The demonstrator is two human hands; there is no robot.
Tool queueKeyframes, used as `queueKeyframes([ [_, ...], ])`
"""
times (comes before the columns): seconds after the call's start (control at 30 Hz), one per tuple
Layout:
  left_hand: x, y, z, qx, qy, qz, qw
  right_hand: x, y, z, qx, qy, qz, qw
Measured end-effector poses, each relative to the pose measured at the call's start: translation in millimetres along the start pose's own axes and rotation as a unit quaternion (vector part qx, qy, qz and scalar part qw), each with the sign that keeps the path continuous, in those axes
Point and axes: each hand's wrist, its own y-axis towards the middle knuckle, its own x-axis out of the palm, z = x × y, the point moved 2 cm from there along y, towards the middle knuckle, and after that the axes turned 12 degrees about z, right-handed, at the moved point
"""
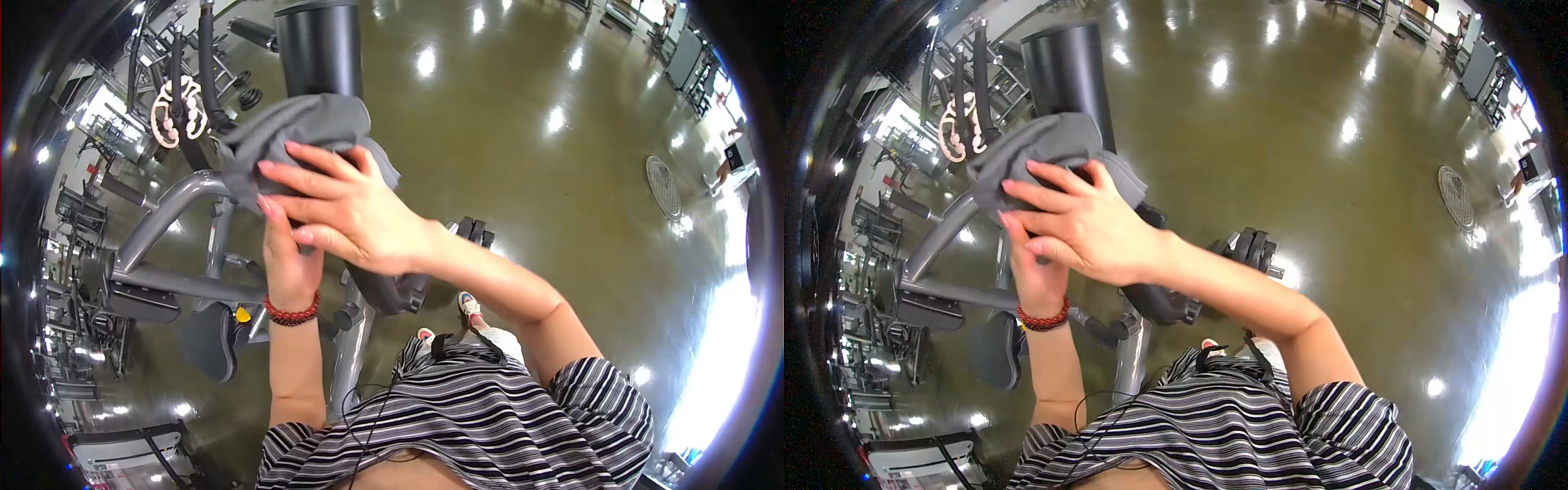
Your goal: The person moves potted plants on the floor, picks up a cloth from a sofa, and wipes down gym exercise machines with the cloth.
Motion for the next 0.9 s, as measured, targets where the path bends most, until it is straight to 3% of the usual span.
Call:
queueKeyframes([
  [0.07,8,10,18,0.032,0.052,0.088,0.994,3,11,7,-0.061,-0.052,0.056,0.995],
  [0.13,13,31,37,0.095,-0.039,0.103,0.989,0,19,29,-0.060,-0.030,0.161,0.985],
  [0.2,21,50,61,0.200,-0.044,0.123,0.971,-8,29,54,-0.064,-0.129,0.213,0.967],
  [0.37,40,109,88,0.380,0.113,0.158,0.904,13,43,73,-0.054,-0.287,0.139,0.946],
  [0.43,48,138,81,0.451,0.264,0.140,0.841,15,43,80,-0.063,-0.281,0.159,0.944],
  [0.47,53,157,75,0.582,0.419,0.085,0.692,16,41,83,-0.067,-0.276,0.167,0.944],
  [0.5,49,171,57,0.541,0.517,-0.021,0.663,17,38,87,-0.058,-0.266,0.164,0.948],
  [0.53,50,179,45,0.510,0.420,-0.051,0.749,16,39,87,-0.058,-0.262,0.168,0.948],
  [0.6,32,193,49,0.383,0.337,-0.087,0.856,21,41,86,-0.056,-0.255,0.177,0.949],
  [0.7,18,214,46,0.312,0.308,-0.061,0.897,24,42,90,-0.057,-0.229,0.190,0.953],
  [0.77,3,238,47,0.425,0.462,-0.078,0.774,23,42,93,-0.062,-0.215,0.199,0.954],
  [0.83,0,264,52,0.441,0.507,-0.090,0.736,22,41,93,-0.071,-0.206,0.200,0.955],
  [0.9,-7,291,61,0.485,0.580,-0.085,0.649,22,40,96,-0.074,-0.205,0.200,0.955],
])
